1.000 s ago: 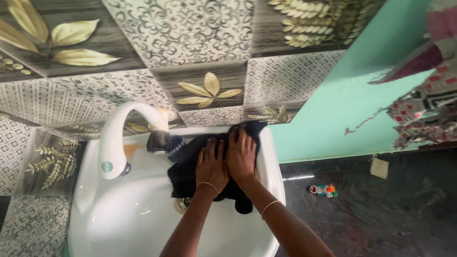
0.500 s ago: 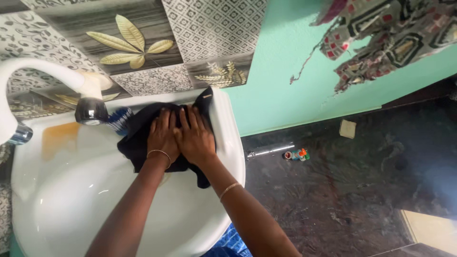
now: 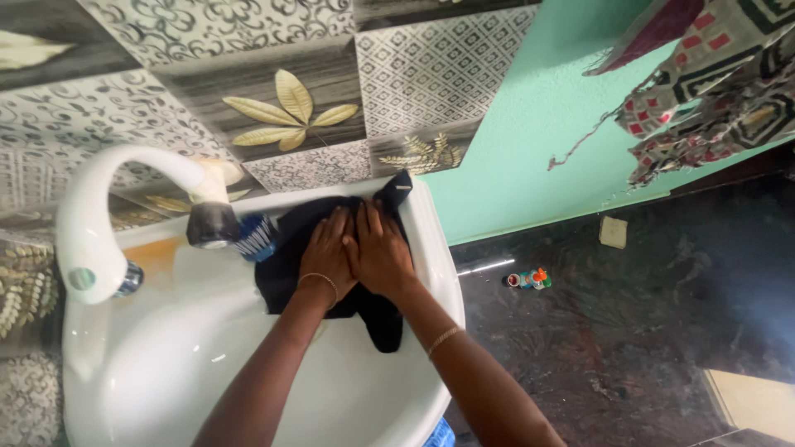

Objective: The person scrubs a white sink with a blue brush, rinses the brush and hands under running water, and wipes the sink and surrounding tiles with a dark cloth. The sink and tiles are visibly stained with an orange substance during the process.

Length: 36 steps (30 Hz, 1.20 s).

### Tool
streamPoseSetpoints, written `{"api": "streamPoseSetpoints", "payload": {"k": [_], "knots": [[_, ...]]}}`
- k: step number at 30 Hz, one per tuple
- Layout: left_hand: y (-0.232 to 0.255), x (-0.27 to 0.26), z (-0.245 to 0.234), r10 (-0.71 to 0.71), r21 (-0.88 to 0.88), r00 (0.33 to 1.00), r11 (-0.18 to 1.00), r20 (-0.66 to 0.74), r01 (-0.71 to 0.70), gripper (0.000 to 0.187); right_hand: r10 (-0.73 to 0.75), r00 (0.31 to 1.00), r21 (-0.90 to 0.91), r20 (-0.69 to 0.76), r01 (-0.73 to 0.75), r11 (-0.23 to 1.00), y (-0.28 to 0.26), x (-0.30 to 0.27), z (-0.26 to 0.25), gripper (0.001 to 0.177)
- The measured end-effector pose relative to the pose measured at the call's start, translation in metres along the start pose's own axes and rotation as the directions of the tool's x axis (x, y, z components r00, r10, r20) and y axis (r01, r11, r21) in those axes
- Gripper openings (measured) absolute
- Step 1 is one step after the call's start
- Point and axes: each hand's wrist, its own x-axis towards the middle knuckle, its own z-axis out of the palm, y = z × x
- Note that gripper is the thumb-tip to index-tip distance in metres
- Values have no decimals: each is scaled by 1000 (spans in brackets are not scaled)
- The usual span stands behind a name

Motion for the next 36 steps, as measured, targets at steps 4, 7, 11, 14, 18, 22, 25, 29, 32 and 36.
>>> {"api": "streamPoseSetpoints", "payload": {"k": [4, 7, 11, 14, 18, 22, 25, 29, 32, 36], "knots": [[-2, 11, -13, 1, -17, 1000, 1000, -1, -1, 64, -22, 998, -17, -61, 21, 1000, 1, 19, 2, 61], [4, 3, -13, 29, -37, 999, 999, -16, -30, 61, 43, 992, -28, -117, -47, 999, -9, -6, -4, 62], [34, -6, -5, 183, 7, 983, 983, -25, -183, 63, 149, 947, -260, -285, -226, 939, -18, -58, -24, 66], [68, -23, 13, 203, -86, 978, 974, -56, -207, 67, 297, 911, -235, -284, -367, 900, -10, -100, -29, 69], [72, -17, 20, 150, -167, 989, 975, -2, -148, 67, 367, 899, -160, -238, -409, 898, 9, -93, -24, 68], [58, 26, 5, 80, -94, 996, 993, 41, -76, 67, 399, 896, 11, -197, -405, 914, 27, -36, -26, 64], [56, 38, -2, 62, 41, 995, 997, 85, -65, 71, 402, 901, 42, -163, -401, 915, 40, 3, -22, 64], [56, 47, -11, 4, 103, 978, 994, 208, -26, 77, 407, 910, -17, -81, -410, 912, 50, 50, -19, 65], [60, 39, -5, 25, 92, 994, 995, 110, -36, 75, 365, 926, 21, -97, -364, 931, 52, 35, -19, 66], [67, 15, -2, 67, -146, 997, 987, -27, -70, 74, 311, 943, 73, -115, -304, 950, 44, -20, -28, 65]]}}
